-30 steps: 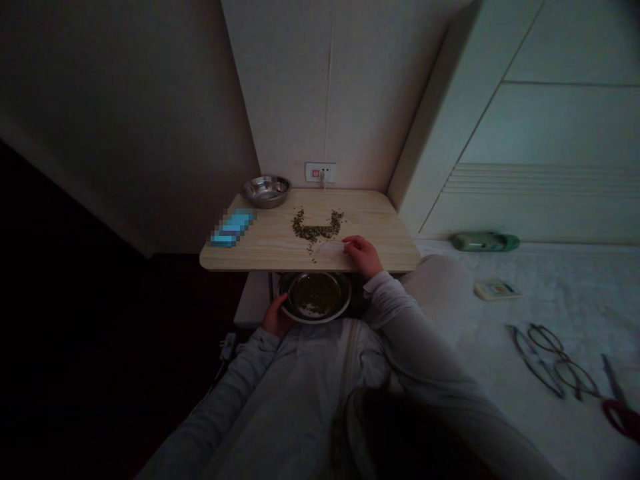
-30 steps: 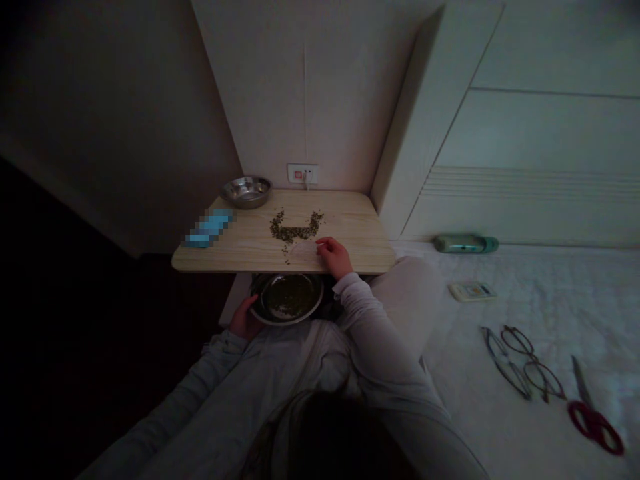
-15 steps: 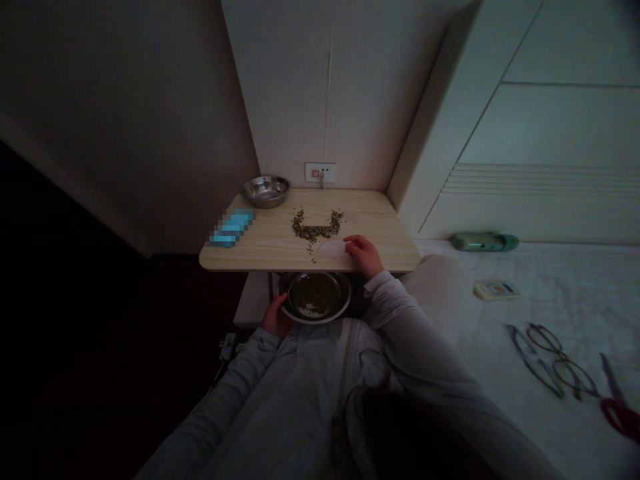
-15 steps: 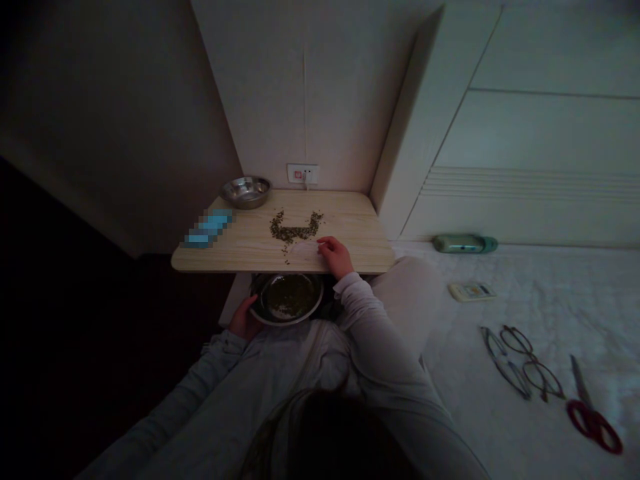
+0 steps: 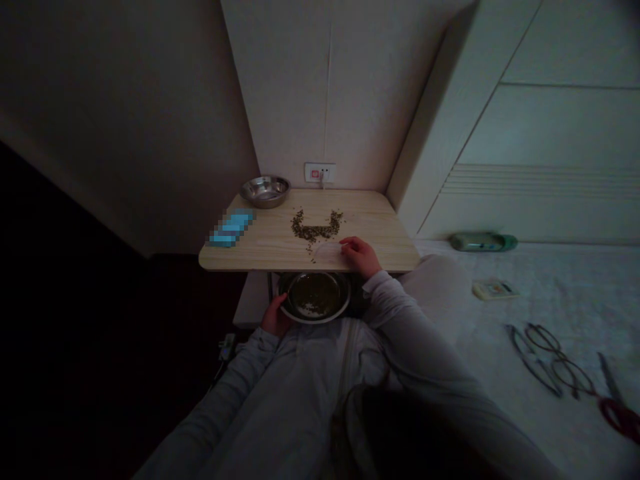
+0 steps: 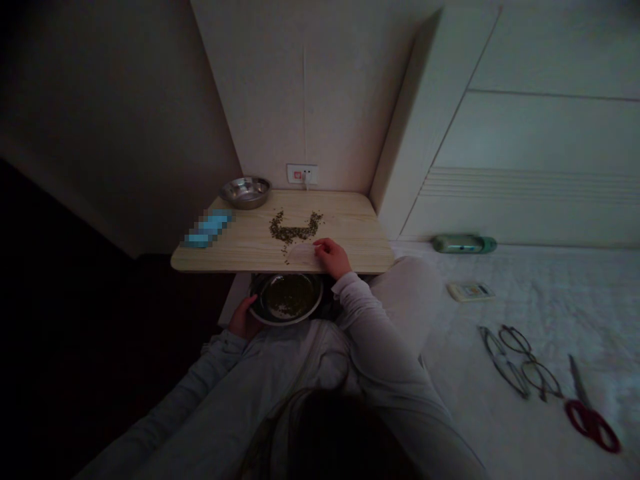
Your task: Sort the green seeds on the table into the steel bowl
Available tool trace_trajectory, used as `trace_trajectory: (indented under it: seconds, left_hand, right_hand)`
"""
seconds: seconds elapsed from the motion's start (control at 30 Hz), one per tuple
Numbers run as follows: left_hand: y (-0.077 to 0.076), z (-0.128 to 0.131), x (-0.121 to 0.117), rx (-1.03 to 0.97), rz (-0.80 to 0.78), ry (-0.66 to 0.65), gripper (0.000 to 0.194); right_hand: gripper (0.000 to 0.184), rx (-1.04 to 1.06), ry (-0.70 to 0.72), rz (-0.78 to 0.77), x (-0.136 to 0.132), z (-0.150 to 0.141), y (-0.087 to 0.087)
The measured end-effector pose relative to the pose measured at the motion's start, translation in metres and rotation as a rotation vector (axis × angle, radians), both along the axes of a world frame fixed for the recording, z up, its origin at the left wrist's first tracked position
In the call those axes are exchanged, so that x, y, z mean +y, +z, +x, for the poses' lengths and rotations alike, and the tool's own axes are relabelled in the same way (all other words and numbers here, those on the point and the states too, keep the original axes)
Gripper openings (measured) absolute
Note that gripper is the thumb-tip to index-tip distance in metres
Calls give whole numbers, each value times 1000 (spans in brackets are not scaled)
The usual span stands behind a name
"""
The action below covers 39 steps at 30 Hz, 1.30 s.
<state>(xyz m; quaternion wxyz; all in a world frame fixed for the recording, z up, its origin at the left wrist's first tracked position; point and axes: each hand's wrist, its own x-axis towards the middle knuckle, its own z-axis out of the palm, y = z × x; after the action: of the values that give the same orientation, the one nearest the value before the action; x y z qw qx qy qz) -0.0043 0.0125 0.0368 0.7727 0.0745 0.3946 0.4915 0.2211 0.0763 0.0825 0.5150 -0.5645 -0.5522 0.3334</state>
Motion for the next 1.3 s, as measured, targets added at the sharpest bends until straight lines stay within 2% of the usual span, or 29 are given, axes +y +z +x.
trace_trajectory:
  seconds: [0.17,0.47,0.6,0.83,1.3]
  left_hand:
    - [-3,-1,1,18,5,-1,15]
    - [-5,-3,1,14,9,3,18]
    - [-8,-3,1,-18,53,-9,18]
    - [-3,-2,1,-11,42,8,17]
    - [-2,-1,1,12,19,19,19]
  right_hand:
    - [22,-39,23,8,1,1,-3]
    - [21,23,61,-22,-1,0,3]
    - [21,-19,52,-33,-1,0,4]
    - [19,37,64,-36,-1,0,3]
    - [17,15,31,-38,-2,-1,5]
